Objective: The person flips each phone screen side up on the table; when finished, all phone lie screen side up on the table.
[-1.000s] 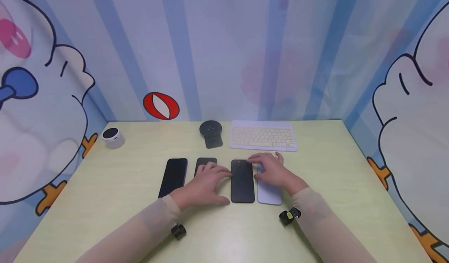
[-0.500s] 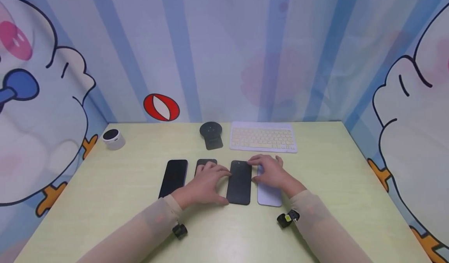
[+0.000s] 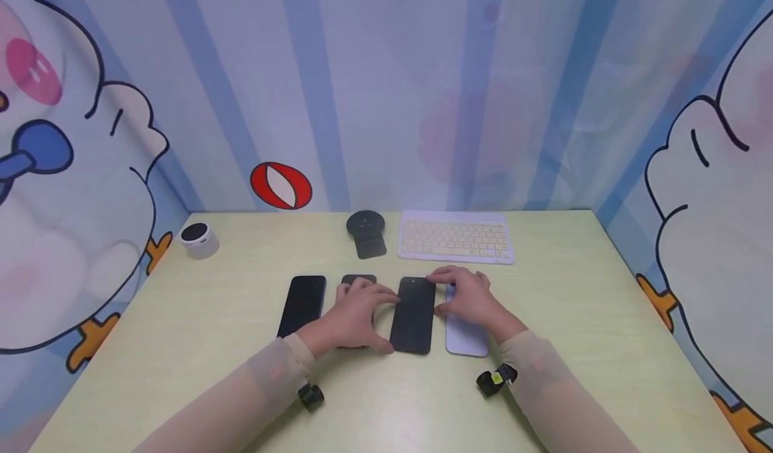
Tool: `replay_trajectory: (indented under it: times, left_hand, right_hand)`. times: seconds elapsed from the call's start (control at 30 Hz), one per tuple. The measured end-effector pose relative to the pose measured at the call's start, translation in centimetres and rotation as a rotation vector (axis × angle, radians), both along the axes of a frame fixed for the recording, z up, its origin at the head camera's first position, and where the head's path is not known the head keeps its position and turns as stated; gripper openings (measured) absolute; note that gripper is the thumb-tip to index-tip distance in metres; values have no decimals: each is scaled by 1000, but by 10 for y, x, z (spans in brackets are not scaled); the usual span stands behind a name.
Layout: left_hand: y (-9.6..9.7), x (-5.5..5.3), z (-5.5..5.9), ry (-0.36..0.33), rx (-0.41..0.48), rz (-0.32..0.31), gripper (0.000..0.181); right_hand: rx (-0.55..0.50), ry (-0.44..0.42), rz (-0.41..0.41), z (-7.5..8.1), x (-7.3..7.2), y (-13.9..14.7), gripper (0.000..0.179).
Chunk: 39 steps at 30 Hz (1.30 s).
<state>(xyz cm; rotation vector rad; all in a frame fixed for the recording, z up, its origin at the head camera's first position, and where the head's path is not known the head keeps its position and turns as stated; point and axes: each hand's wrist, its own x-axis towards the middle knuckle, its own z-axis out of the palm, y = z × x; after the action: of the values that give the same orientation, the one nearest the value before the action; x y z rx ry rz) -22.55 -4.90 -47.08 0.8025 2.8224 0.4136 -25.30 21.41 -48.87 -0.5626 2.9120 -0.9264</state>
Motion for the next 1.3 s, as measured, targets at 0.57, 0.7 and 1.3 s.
replay_trajectory:
  times: [0.57,0.7,1.3]
  left_hand:
    - [-3,0,-2,-43,89,-62,87]
    - [-6,-1,-3,-84,170,-57,89]
    - [-31,-6,17,-141,308,-116,90]
  right_hand:
    - [-218,5,8,18,11,-4,67]
    - [-259,-9,20,18,11,-10,69]
    - [-338,-30,40,18,7,-41,69]
